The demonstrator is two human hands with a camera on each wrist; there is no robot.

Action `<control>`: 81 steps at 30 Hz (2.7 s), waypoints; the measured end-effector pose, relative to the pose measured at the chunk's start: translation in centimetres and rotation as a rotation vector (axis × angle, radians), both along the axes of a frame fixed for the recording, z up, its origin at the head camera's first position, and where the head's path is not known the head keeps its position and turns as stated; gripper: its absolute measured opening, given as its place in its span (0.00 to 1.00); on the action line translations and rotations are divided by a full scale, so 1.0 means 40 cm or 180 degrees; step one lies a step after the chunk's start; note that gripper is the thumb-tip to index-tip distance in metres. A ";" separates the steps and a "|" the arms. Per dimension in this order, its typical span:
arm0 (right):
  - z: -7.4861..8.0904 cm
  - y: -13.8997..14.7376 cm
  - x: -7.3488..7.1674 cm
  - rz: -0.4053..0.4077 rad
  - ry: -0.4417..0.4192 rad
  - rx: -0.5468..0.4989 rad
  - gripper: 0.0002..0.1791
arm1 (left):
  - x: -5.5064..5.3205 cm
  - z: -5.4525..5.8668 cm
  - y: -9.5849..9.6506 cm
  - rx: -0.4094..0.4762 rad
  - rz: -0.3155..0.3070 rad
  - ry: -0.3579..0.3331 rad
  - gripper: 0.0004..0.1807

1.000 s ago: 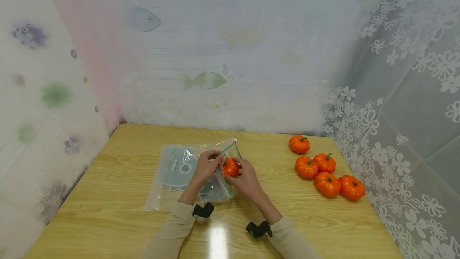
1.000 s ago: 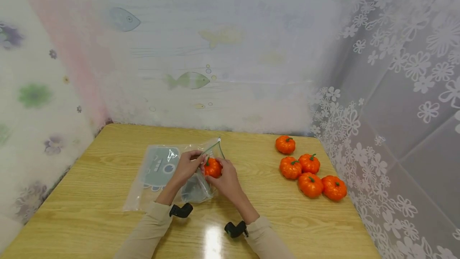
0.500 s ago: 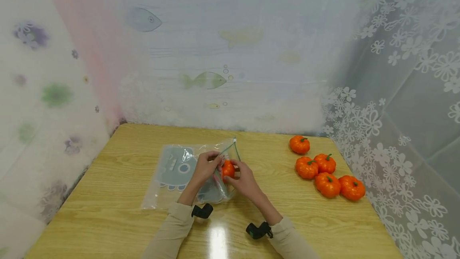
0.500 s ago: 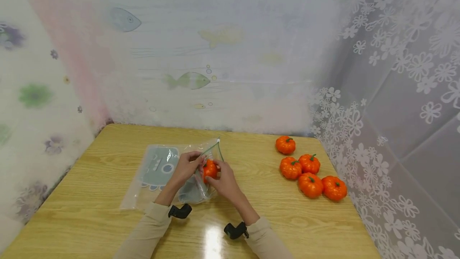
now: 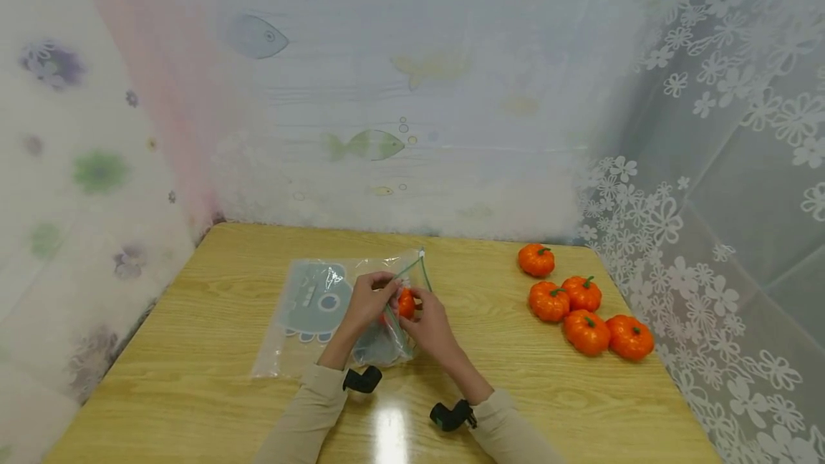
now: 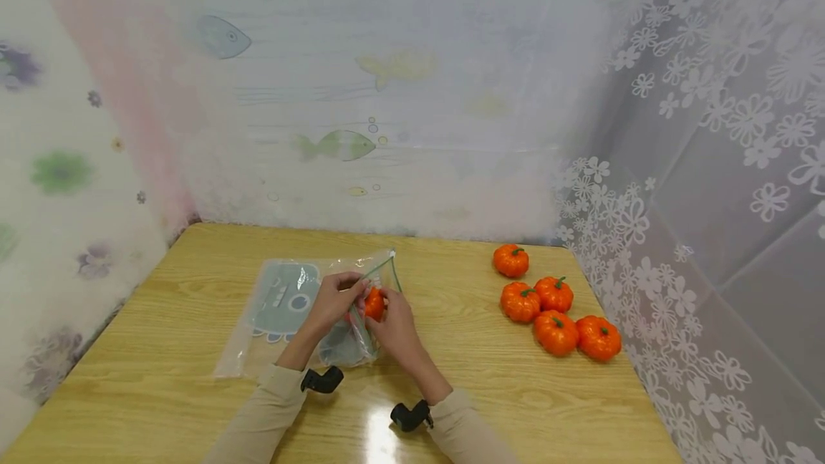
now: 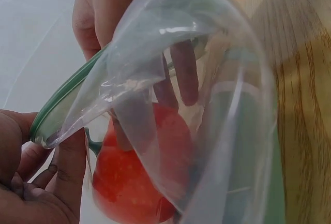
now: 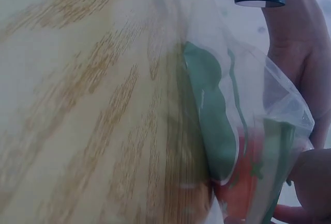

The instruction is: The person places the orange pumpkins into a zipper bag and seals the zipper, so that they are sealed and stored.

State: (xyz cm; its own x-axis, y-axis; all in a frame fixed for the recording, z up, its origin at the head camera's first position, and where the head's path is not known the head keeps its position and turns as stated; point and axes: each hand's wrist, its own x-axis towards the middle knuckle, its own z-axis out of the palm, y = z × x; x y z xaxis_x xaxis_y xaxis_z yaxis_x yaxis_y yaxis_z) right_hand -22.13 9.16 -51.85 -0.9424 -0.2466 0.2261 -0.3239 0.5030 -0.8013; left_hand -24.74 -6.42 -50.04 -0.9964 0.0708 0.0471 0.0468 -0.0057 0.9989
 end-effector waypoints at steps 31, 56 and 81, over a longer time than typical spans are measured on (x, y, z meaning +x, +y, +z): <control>-0.015 0.040 0.007 -0.0193 0.0263 -0.0864 0.20 | 0.001 0.001 -0.004 0.0007 -0.0118 0.0000 0.15; -0.020 0.300 0.019 -0.0852 -0.0220 -0.0977 0.20 | -0.002 -0.021 -0.009 -0.0011 -0.0033 -0.0167 0.13; 0.120 0.522 0.055 -0.1466 0.0849 -0.1056 0.12 | -0.002 -0.029 -0.013 0.0099 0.0005 -0.0122 0.14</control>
State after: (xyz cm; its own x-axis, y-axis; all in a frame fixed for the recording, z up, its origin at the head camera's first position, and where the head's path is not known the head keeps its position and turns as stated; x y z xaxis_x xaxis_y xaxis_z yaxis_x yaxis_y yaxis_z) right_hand -19.92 30.03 -47.06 -0.8358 0.2952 0.4629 -0.3434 0.3768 -0.8603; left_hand -24.80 -6.95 -51.21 -0.9976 0.0683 0.0112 0.0087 -0.0368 0.9993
